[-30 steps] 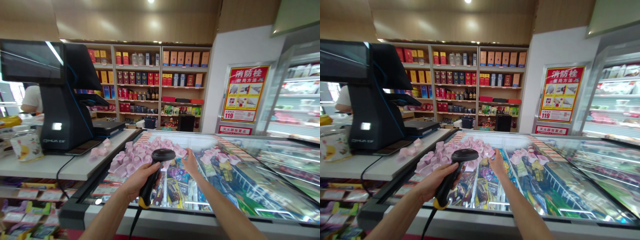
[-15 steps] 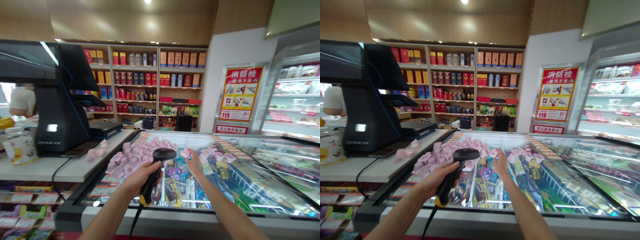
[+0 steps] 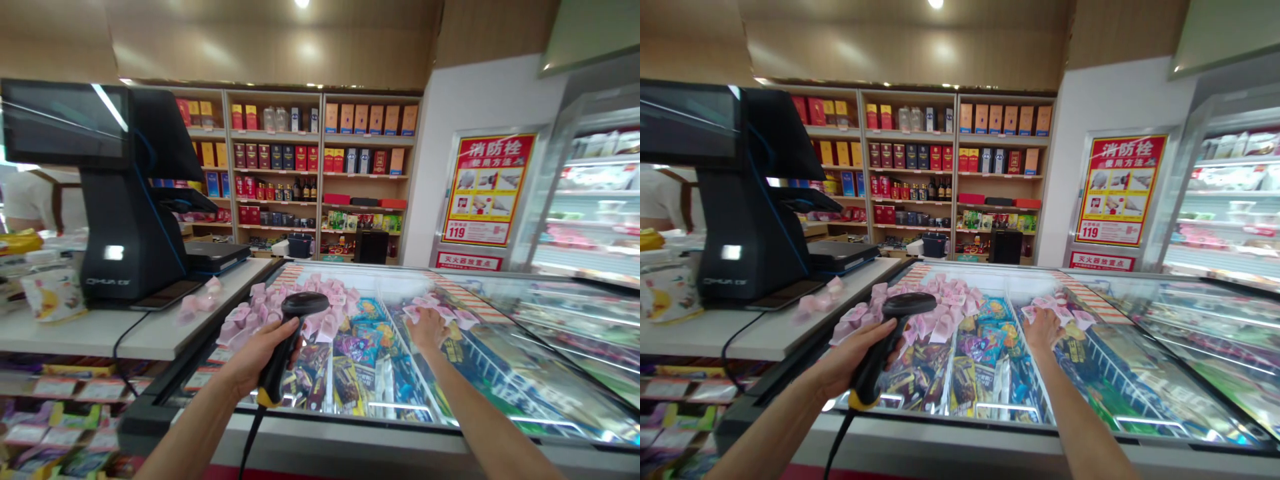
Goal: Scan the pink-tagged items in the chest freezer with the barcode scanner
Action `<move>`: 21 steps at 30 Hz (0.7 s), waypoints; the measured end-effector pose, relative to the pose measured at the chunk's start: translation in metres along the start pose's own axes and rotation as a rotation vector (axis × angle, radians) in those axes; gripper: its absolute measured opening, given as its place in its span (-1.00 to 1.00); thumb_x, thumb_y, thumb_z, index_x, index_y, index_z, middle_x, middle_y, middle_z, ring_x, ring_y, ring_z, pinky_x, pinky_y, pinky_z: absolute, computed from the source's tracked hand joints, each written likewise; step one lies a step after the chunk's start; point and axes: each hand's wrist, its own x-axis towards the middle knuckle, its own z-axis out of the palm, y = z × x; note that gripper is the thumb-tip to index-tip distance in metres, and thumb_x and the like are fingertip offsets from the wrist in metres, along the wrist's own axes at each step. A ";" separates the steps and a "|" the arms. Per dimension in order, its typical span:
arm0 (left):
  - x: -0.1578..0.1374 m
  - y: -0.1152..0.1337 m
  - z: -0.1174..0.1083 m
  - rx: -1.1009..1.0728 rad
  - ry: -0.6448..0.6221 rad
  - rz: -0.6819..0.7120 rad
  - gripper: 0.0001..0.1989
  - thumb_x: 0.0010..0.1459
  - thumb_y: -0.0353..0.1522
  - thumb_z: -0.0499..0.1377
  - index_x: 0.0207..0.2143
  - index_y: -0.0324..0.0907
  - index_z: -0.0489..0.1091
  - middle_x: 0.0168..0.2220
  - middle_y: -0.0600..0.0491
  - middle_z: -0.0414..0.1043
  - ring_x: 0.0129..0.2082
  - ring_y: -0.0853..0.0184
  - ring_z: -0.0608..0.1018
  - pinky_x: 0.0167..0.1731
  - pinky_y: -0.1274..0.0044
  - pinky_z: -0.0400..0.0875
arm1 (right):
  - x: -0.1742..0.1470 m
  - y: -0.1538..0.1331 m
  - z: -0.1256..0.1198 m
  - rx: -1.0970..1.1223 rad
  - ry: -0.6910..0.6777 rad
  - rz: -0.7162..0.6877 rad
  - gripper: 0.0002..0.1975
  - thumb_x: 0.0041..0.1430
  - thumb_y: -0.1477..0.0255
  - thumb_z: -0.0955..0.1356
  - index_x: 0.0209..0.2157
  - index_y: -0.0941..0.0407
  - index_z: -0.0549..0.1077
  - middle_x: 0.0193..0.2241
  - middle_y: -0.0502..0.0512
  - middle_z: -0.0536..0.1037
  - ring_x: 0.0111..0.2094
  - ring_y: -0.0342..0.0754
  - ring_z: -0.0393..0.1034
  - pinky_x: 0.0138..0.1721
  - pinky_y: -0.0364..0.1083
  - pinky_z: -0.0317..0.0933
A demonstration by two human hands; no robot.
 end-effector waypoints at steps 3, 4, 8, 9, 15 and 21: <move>0.000 -0.002 -0.009 -0.010 0.009 0.011 -0.78 -0.06 -0.24 0.11 -0.49 -0.24 0.27 -0.58 0.10 0.32 -0.65 0.51 0.33 -0.65 0.64 0.23 | -0.007 -0.018 -0.002 0.088 0.109 -0.122 -0.62 -0.14 0.38 0.25 -0.19 0.14 0.30 -0.07 0.22 0.22 -0.06 0.15 0.06 -0.12 0.15 -0.11; 0.000 -0.002 -0.011 -0.013 0.004 0.012 -0.78 -0.06 -0.24 0.11 -0.49 -0.24 0.27 -0.58 0.10 0.32 -0.65 0.51 0.33 -0.65 0.64 0.23 | -0.010 -0.027 -0.001 0.142 0.108 -0.192 -0.64 -0.12 0.39 0.23 -0.19 0.13 0.29 -0.07 0.20 0.23 -0.06 0.12 0.07 -0.10 0.13 -0.11; 0.000 -0.005 -0.013 -0.010 -0.011 0.015 -0.78 -0.05 -0.23 0.10 -0.51 -0.23 0.24 -0.58 0.10 0.31 -0.65 0.52 0.32 -0.64 0.64 0.23 | -0.022 -0.074 0.013 0.379 -0.098 -0.438 -0.67 -0.03 0.42 0.16 -0.17 0.14 0.28 -0.17 0.14 0.35 -0.11 -0.01 0.17 -0.09 -0.01 -0.01; -0.001 -0.005 -0.013 -0.006 -0.008 0.012 -0.78 -0.05 -0.23 0.10 -0.51 -0.23 0.24 -0.58 0.10 0.31 -0.65 0.51 0.32 -0.64 0.64 0.23 | -0.024 -0.085 0.018 0.419 -0.153 -0.467 -0.66 -0.02 0.44 0.15 -0.16 0.15 0.28 -0.17 0.14 0.36 -0.12 -0.03 0.19 -0.09 -0.04 0.01; -0.011 -0.005 -0.017 -0.004 0.034 -0.008 -0.77 -0.06 -0.23 0.10 -0.52 -0.24 0.25 -0.59 0.10 0.31 -0.65 0.51 0.33 -0.65 0.64 0.23 | -0.025 -0.120 0.049 0.395 -0.367 -0.481 -0.64 -0.07 0.54 0.18 -0.15 0.16 0.29 -0.14 0.16 0.36 -0.10 -0.02 0.21 -0.10 -0.08 0.03; -0.008 -0.009 -0.015 -0.015 0.024 -0.014 -0.77 -0.06 -0.22 0.10 -0.51 -0.23 0.25 -0.60 0.12 0.30 -0.66 0.52 0.33 -0.66 0.64 0.21 | -0.024 -0.110 0.050 0.399 -0.370 -0.320 -0.79 -0.06 0.44 0.19 -0.32 0.15 0.31 -0.39 0.10 0.43 -0.34 -0.05 0.31 -0.31 -0.11 0.11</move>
